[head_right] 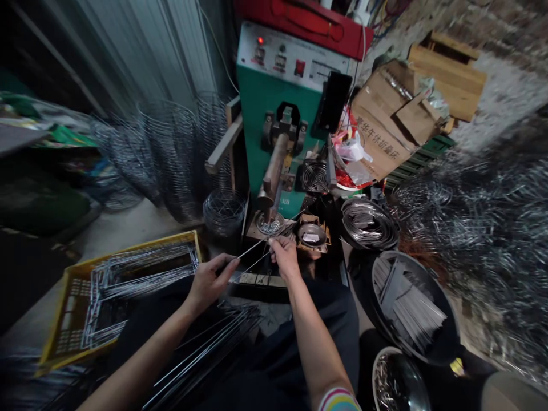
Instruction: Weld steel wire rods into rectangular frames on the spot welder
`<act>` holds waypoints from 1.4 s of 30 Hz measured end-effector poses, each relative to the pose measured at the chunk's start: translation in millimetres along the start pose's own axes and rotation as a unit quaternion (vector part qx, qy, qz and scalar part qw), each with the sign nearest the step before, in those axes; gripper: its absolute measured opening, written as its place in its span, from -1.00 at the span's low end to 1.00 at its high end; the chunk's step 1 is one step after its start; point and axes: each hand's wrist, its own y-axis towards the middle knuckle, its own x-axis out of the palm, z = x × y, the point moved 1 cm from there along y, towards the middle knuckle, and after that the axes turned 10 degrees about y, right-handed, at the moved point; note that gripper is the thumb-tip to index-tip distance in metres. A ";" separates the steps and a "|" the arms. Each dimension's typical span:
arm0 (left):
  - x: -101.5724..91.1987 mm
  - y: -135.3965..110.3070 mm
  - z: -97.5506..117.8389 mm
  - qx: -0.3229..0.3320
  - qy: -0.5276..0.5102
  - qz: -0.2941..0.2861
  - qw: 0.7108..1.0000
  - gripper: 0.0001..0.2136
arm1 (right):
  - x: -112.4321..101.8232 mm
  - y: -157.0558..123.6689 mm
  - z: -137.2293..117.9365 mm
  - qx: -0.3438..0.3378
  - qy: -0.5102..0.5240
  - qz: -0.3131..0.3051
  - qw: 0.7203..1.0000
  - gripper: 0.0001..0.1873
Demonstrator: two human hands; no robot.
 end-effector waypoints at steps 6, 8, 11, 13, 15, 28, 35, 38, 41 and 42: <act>-1.9 1.4 -7.4 -0.013 -0.013 0.008 1.000 -0.78 | 7.4 1.3 0.9 -0.007 0.023 0.007 1.000 -0.69; -1.0 2.0 -8.7 -0.017 -0.019 0.010 1.000 -0.78 | 9.5 2.2 1.7 -0.010 0.027 0.008 1.000 -0.69; 0.6 3.0 -11.1 -0.025 -0.025 0.013 0.999 -0.77 | 12.9 4.0 3.2 -0.008 0.039 0.008 0.999 -0.68; 1.1 4.0 -12.4 -0.029 -0.025 0.015 0.999 -0.77 | 14.5 5.4 3.9 -0.008 0.047 0.009 0.999 -0.68; 0.9 5.4 -12.4 -0.029 -0.026 0.016 0.999 -0.76 | 15.2 6.6 3.9 -0.007 0.050 0.011 0.999 -0.68; -5.5 11.9 -0.2 -0.024 -0.029 0.037 0.999 -0.77 | 17.5 12.3 -3.7 -0.024 0.048 -0.012 0.998 -0.64; -5.6 14.3 -4.7 -0.030 -0.021 0.036 0.999 -0.76 | 21.1 16.9 -4.4 -0.021 0.045 -0.011 0.999 -0.63; -5.1 17.1 -7.8 -0.030 -0.013 0.036 0.999 -0.74 | 22.4 20.1 -4.1 -0.016 0.046 -0.004 0.999 -0.65; -6.1 19.6 -10.2 -0.026 -0.017 0.031 0.999 -0.75 | 23.5 21.9 -2.8 -0.010 0.051 -0.002 0.999 -0.67; -6.6 20.1 -11.0 -0.025 -0.020 0.029 0.999 -0.75 | 23.6 21.9 -2.2 -0.006 0.051 0.000 0.999 -0.68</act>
